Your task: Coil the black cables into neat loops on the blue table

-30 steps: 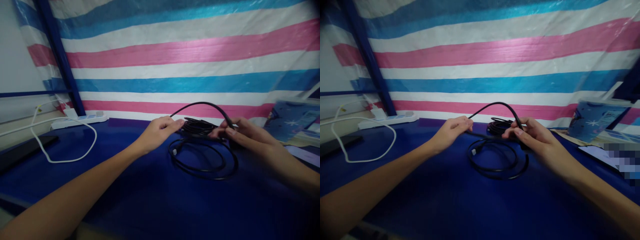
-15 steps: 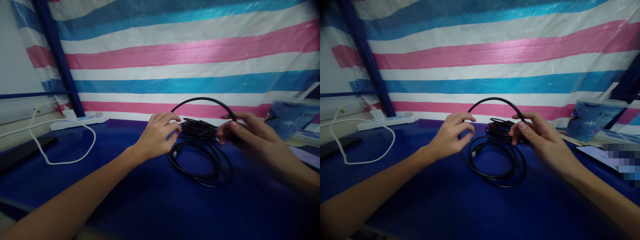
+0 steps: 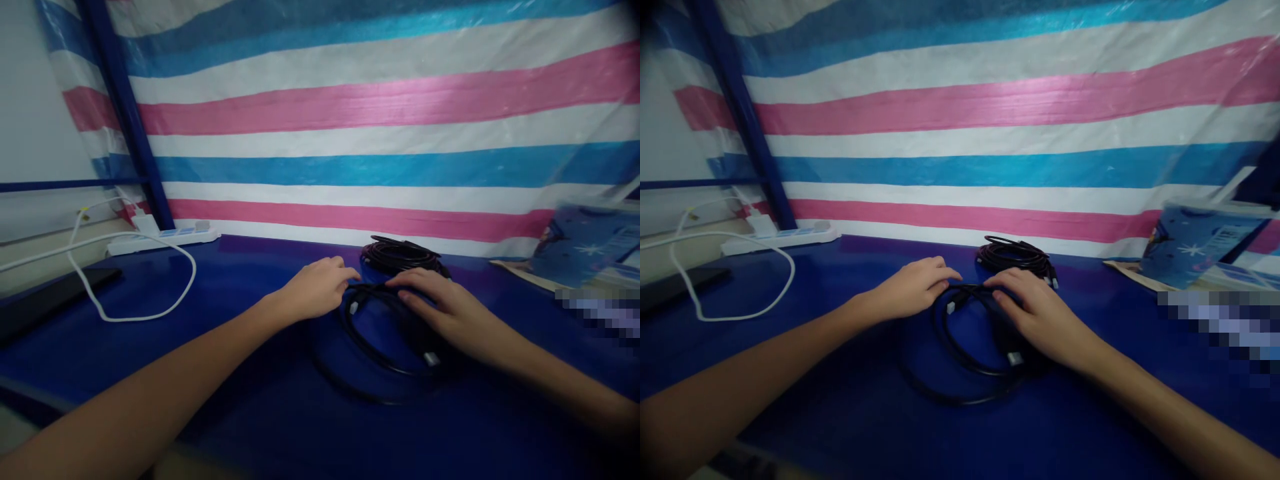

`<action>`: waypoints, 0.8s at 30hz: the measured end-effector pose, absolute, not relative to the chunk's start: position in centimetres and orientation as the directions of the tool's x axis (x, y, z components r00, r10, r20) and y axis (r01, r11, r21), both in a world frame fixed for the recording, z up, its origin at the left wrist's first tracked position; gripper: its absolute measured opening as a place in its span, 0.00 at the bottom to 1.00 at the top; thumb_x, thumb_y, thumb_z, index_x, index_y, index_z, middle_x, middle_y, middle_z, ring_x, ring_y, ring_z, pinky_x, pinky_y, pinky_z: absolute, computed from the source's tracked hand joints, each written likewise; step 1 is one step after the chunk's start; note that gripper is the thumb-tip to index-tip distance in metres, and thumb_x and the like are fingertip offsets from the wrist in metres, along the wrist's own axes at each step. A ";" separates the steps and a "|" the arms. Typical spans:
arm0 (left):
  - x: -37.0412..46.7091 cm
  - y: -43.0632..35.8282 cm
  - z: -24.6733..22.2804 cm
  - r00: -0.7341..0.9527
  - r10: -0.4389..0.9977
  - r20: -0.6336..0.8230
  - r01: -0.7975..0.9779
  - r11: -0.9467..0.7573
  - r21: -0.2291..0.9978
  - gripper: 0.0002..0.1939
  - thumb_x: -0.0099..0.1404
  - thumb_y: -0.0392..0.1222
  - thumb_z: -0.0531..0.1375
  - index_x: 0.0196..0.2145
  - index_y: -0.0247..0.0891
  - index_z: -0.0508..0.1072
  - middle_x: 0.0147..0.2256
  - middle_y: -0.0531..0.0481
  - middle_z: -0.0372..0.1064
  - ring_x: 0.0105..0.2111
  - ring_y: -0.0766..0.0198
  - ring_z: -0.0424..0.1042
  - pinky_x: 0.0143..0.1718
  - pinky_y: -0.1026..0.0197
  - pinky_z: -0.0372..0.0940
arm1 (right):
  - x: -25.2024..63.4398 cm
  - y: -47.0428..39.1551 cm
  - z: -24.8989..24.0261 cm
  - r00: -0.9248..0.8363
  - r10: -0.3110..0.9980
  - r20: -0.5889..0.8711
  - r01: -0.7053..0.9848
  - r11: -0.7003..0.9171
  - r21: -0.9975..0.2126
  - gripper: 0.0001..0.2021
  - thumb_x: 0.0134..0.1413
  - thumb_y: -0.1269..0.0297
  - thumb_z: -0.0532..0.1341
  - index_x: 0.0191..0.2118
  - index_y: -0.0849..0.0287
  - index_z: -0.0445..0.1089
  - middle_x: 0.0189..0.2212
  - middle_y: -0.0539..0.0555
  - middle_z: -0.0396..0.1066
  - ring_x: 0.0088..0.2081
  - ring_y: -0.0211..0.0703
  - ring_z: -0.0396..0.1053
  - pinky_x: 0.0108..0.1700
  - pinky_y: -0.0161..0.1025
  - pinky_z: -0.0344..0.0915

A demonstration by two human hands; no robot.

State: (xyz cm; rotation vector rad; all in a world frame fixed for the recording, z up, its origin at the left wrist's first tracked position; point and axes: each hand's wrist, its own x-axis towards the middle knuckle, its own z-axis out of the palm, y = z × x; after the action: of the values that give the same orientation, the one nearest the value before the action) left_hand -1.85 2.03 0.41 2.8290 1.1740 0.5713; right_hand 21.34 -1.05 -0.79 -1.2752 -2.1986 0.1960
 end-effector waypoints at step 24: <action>0.1 0.7 4.1 0.363 0.575 0.734 0.541 -0.771 0.336 0.17 0.67 0.48 0.51 0.47 0.37 0.68 0.44 0.45 0.69 0.46 0.58 0.66 0.49 0.53 0.61 | 22.3 -1.8 5.8 0.059 0.760 0.647 0.688 0.439 -0.578 0.13 0.51 0.52 0.60 0.33 0.57 0.69 0.26 0.53 0.68 0.28 0.42 0.64 0.30 0.41 0.59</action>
State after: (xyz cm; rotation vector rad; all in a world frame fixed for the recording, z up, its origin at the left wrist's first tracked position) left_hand 0.09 0.74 4.09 2.5621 1.0494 1.4041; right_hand 22.27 -1.81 5.77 -1.2774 -1.6568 0.0879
